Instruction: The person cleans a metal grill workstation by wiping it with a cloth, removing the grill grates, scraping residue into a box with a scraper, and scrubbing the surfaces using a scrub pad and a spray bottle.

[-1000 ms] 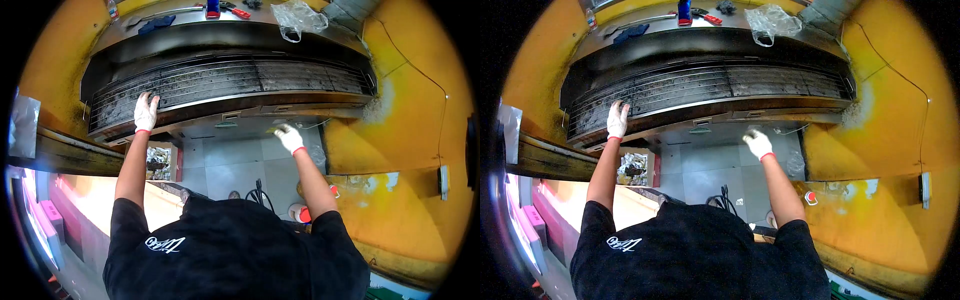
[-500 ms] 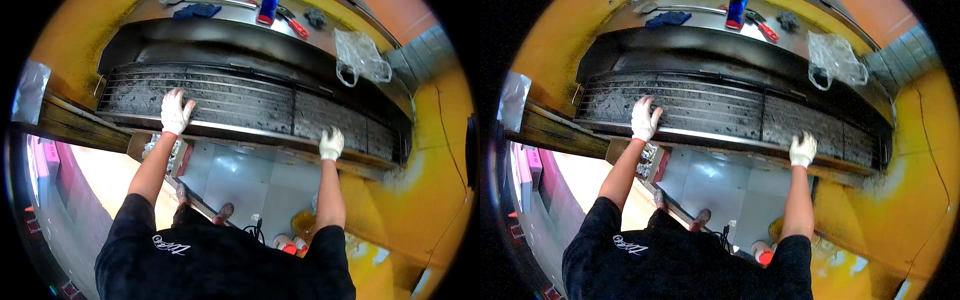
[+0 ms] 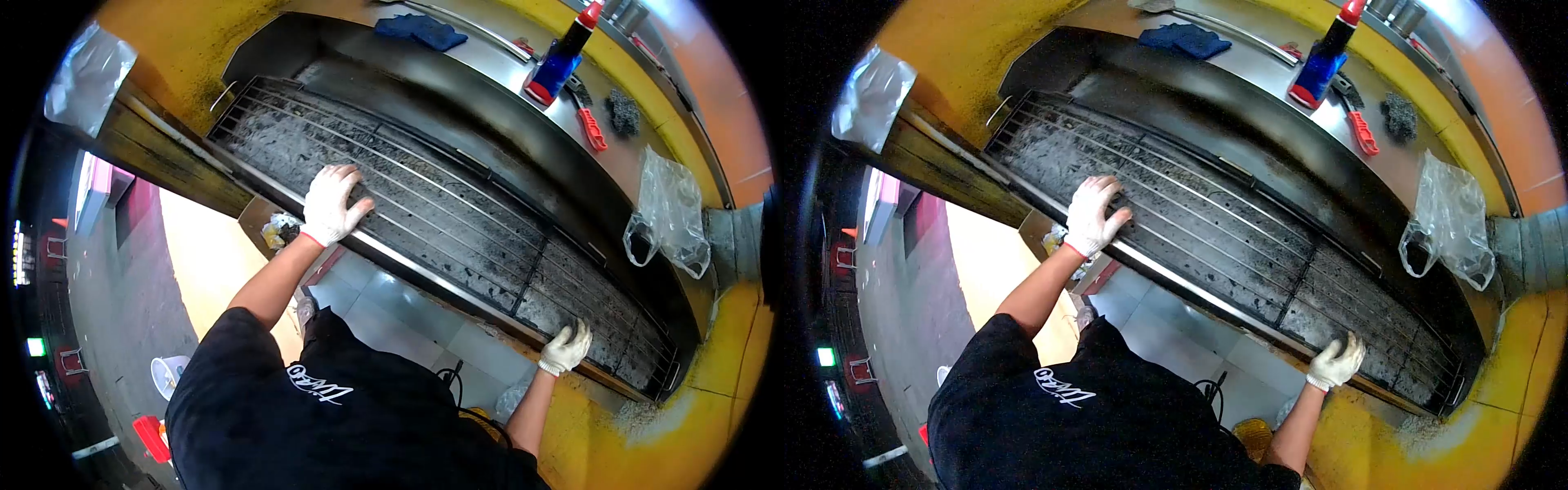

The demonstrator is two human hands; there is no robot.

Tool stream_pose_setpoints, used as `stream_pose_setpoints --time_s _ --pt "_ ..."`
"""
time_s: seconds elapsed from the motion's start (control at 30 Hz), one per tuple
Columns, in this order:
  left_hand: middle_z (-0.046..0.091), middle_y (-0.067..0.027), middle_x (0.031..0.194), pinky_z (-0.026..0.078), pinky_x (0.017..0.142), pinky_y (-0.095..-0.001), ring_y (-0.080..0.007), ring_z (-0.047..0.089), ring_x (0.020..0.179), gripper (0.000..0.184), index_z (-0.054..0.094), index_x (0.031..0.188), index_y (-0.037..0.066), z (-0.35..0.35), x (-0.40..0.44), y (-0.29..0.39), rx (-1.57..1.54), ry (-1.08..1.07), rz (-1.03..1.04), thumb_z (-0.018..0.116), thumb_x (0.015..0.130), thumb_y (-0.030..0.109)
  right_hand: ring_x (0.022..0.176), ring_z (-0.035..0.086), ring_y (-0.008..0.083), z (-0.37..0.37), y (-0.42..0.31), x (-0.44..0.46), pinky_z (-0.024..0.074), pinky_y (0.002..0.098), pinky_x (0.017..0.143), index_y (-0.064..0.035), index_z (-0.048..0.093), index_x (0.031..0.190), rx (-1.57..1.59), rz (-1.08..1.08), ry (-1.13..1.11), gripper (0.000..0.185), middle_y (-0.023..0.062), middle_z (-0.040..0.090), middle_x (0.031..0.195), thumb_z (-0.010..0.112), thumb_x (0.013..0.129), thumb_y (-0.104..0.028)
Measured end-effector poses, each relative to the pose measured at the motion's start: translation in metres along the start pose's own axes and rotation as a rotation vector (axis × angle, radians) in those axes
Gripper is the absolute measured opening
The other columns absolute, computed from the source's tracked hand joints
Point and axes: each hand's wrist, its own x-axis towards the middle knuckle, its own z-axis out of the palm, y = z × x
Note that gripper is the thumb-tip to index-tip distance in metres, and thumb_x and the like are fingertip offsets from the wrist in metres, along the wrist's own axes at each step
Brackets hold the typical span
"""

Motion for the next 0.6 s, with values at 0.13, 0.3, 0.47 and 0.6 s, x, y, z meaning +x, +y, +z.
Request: stream_pose_setpoints --time_s 0.13,0.3,0.47,0.6 --pt "0.065 -0.017 0.128 0.043 0.111 -0.0491 -0.0372 0.058 0.123 0.056 0.066 0.12 0.004 0.012 -0.005 -0.004 0.005 0.074 0.031 0.071 0.088 0.05 0.119 0.063 0.0421 0.012 0.006 -0.005 0.0446 0.0522 0.11 -0.0012 0.07 0.119 0.025 0.009 0.009 0.035 0.0231 0.069 0.126 0.06 0.097 -0.027" --pt "0.065 -0.0165 0.129 0.044 0.109 -0.0477 -0.0359 0.059 0.123 0.055 0.067 0.12 0.005 0.032 0.015 -0.018 0.026 0.046 0.033 0.069 0.091 0.053 0.124 0.061 0.0387 0.012 0.002 -0.002 0.0435 0.0491 0.112 -0.0062 0.07 0.124 -0.105 0.089 -0.063 0.04 0.0203 0.067 0.132 0.064 0.095 -0.033" --pt "0.066 -0.0183 0.126 0.044 0.107 -0.0484 -0.0377 0.06 0.118 0.055 0.067 0.119 0.004 0.029 0.022 -0.022 -0.001 0.039 0.076 0.068 0.092 0.052 0.133 0.054 0.0383 -0.014 -0.006 0.017 0.0377 0.0483 0.117 -0.0086 0.068 0.128 -0.079 0.097 -0.26 0.046 0.0195 0.062 0.14 0.068 0.093 -0.037" --pt "0.066 -0.0184 0.126 0.043 0.108 -0.0486 -0.0387 0.059 0.12 0.055 0.067 0.119 0.004 0.029 0.021 -0.02 0.006 0.048 0.119 0.068 0.092 0.053 0.135 0.053 0.0375 -0.024 0.06 0.003 0.0346 0.0491 0.12 -0.0086 0.067 0.13 -0.114 0.186 -0.212 0.044 0.0183 0.061 0.142 0.064 0.097 -0.037"
